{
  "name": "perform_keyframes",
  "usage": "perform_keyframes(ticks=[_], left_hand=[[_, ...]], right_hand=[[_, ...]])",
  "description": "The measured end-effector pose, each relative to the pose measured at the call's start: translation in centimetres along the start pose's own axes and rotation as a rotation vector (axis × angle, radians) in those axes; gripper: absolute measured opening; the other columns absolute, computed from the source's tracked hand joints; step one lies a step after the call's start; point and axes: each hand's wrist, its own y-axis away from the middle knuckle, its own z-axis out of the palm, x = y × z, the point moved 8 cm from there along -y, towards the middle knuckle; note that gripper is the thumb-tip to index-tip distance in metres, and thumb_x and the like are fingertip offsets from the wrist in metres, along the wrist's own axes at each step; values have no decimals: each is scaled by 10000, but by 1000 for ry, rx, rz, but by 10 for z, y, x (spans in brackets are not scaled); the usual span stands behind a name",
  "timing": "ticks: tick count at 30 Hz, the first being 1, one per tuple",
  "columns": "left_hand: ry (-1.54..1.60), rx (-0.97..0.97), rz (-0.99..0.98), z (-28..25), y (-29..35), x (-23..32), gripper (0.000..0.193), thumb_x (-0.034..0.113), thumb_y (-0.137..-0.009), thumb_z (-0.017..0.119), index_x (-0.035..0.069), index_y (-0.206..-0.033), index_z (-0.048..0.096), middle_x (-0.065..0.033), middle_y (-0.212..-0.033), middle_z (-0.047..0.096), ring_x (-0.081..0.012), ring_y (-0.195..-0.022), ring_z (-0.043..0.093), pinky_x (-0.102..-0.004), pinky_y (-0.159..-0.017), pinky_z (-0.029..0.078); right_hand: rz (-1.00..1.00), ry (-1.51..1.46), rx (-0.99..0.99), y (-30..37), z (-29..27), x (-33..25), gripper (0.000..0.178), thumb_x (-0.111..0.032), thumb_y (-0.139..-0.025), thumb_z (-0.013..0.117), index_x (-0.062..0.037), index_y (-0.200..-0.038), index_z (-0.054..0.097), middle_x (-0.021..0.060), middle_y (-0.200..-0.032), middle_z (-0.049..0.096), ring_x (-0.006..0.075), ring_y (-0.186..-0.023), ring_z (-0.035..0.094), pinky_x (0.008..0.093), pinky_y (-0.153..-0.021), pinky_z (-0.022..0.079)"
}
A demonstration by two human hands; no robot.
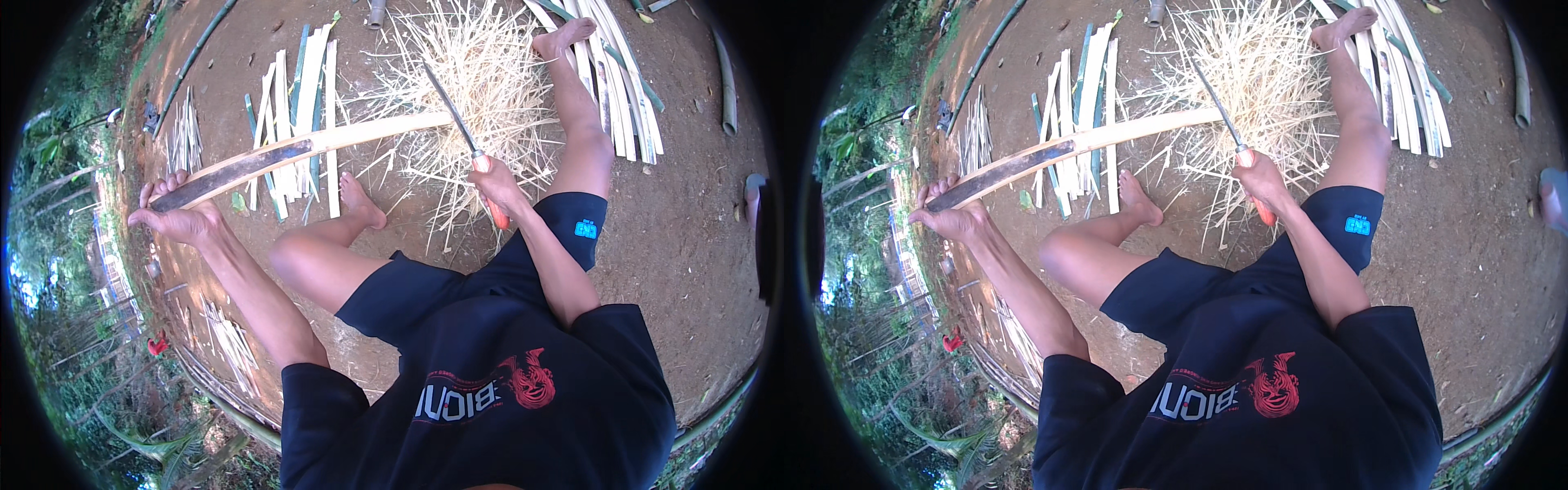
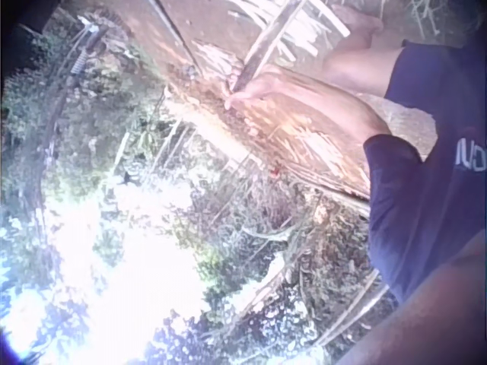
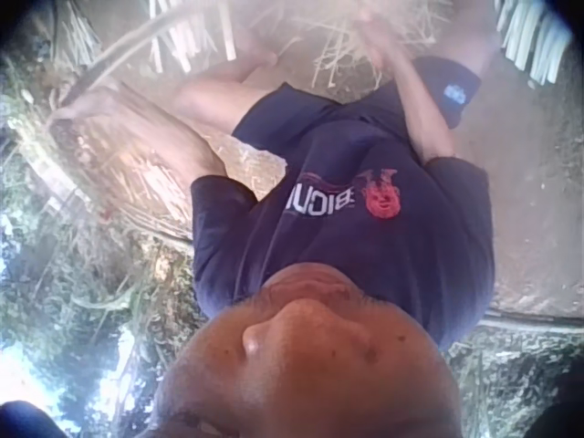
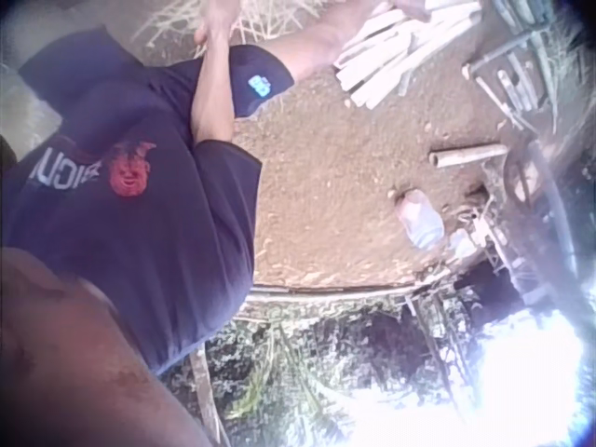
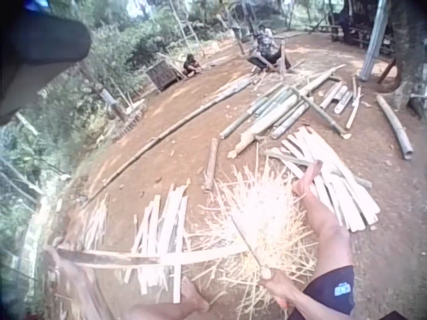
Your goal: The person sits on the ground and uses a machete to split long bamboo poles into thin strips. They hold the bamboo with their left hand and strike it with the machete in their right hand, creating a pile of bamboo strips and shavings.
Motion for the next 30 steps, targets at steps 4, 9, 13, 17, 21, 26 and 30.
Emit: perform_keyframes(ticks=[4,9,13,17,21,26,30], left_hand=[[29,-82,61,26,12,25,603,682,-895,444,85,-910,529,-47,-729,511,-199,-705,555,-378,-698,521],[-5,-116,43,53,41,23,588,636,-947,390,76,-935,567,-90,-787,601,-273,-783,616,-472,-821,531],[-48,-109,34,71,61,29,547,555,-1006,319,71,-946,567,-79,-762,570,-253,-743,578,-452,-790,500],[-36,-112,27,69,71,35,498,526,-1018,323,86,-920,534,-47,-712,492,-195,-665,502,-386,-686,465],[-30,-89,43,75,89,42,453,508,-1020,353,101,-892,506,-26,-693,438,-160,-628,453,-347,-628,443],[-68,-20,86,80,106,51,445,509,-1016,372,102,-880,492,-18,-684,411,-146,-616,432,-311,-592,429],[-106,34,110,80,117,56,431,488,-1020,367,101,-870,482,-20,-681,400,-144,-610,423,-297,-572,417]], right_hand=[[-166,105,-9,34,27,-46,156,-126,-841,647,-48,-885,520,0,-625,489,80,-452,464,256,-407,384],[-255,246,-86,73,55,-95,365,-289,-830,686,0,-1033,594,127,-764,639,236,-680,626,361,-680,498],[-431,337,-82,95,73,-116,356,-303,-840,709,-6,-972,565,154,-721,615,284,-651,624,395,-633,488],[-506,407,-130,118,97,-136,307,-262,-816,696,-25,-956,558,210,-725,631,393,-683,644,446,-629,495],[-527,399,-173,127,113,-140,277,-233,-821,650,-28,-993,577,248,-720,640,447,-702,645,500,-639,507],[-549,393,-125,122,109,-131,276,-199,-817,656,-22,-1016,583,252,-714,644,440,-685,652,501,-637,516],[-551,399,-123,126,105,-129,268,-182,-811,659,-17,-1008,582,245,-702,641,436,-686,653,497,-625,515]])
